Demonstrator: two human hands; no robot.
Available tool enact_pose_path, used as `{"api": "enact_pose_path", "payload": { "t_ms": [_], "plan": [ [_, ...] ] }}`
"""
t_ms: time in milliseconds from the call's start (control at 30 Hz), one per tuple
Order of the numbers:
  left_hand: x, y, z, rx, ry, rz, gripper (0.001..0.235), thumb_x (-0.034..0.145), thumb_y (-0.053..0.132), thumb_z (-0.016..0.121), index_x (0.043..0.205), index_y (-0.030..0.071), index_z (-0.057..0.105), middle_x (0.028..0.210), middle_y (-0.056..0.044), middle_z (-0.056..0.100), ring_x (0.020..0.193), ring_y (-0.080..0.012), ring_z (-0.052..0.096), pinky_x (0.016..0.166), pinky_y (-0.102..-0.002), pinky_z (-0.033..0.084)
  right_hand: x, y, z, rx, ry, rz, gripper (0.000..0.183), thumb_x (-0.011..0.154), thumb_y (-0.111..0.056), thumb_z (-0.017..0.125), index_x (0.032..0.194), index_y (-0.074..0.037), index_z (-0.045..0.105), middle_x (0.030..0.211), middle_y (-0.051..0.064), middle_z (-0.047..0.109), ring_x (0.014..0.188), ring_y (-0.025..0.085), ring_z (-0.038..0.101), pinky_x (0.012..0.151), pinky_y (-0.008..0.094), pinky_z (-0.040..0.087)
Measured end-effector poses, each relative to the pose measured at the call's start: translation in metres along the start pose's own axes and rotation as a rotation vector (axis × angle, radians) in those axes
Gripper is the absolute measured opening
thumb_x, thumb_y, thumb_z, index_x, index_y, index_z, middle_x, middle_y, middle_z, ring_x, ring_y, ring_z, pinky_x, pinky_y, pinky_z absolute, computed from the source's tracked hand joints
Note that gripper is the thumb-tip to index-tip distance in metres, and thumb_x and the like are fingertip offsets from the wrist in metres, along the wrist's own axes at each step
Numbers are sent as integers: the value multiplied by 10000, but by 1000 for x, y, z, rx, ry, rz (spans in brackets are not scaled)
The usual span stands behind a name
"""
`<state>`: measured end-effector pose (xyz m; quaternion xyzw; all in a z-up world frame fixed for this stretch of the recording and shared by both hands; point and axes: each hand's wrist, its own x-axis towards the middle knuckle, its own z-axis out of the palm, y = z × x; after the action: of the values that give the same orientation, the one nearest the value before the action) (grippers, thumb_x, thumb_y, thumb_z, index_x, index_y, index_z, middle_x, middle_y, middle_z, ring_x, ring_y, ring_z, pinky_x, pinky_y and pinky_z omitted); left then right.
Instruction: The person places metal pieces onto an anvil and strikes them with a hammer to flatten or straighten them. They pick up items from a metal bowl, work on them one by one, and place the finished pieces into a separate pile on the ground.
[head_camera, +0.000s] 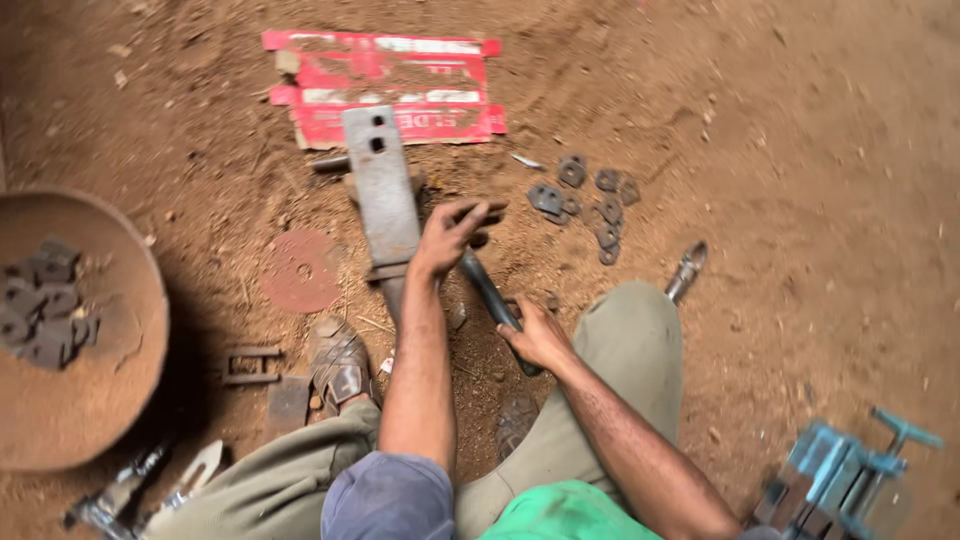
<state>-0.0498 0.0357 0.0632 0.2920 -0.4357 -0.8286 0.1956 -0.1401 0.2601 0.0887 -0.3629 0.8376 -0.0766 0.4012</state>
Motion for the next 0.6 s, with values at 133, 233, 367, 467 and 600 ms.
{"api": "enact_pose_path", "payload": {
  "t_ms": [133,233,367,467,600],
  "plan": [
    [-10,3,-9,373,210,35,400,949,339,716,1244,70,734,1132,-93,778,1006,-210,733,861,-339,604,-25,-30,-31,59,-177,148,681,871,-181,697,1500,-145,439,1041,176,677,738,248,690,562,367,587],
    [-17,29,-27,490,385,131,422,922,330,773,1233,49,722,1183,-128,748,1068,-251,704,915,-399,571,-40,-48,-56,-59,218,-329,568,807,-53,662,1363,-54,543,1141,231,569,673,207,645,428,261,569],
    [-50,87,-38,640,465,328,338,1014,289,732,1252,48,722,1215,-124,741,1110,-208,708,958,-364,598,1,-75,-80,-159,137,-385,555,818,-38,640,1341,76,491,1252,376,483,527,270,627,323,348,563],
    [-79,156,-34,806,481,446,318,1012,285,753,1195,27,727,1054,-143,756,941,-212,731,872,-360,587,53,-106,-84,-551,338,-771,250,839,-93,624,1043,51,625,785,205,672,644,320,664,515,446,559],
    [-139,259,-37,1357,582,433,338,1009,344,751,1179,52,747,1039,-127,804,930,-231,740,1036,-453,530,129,-159,-101,-735,241,-860,340,836,-283,708,921,46,710,844,251,703,745,396,708,616,531,567]
  ]
}}
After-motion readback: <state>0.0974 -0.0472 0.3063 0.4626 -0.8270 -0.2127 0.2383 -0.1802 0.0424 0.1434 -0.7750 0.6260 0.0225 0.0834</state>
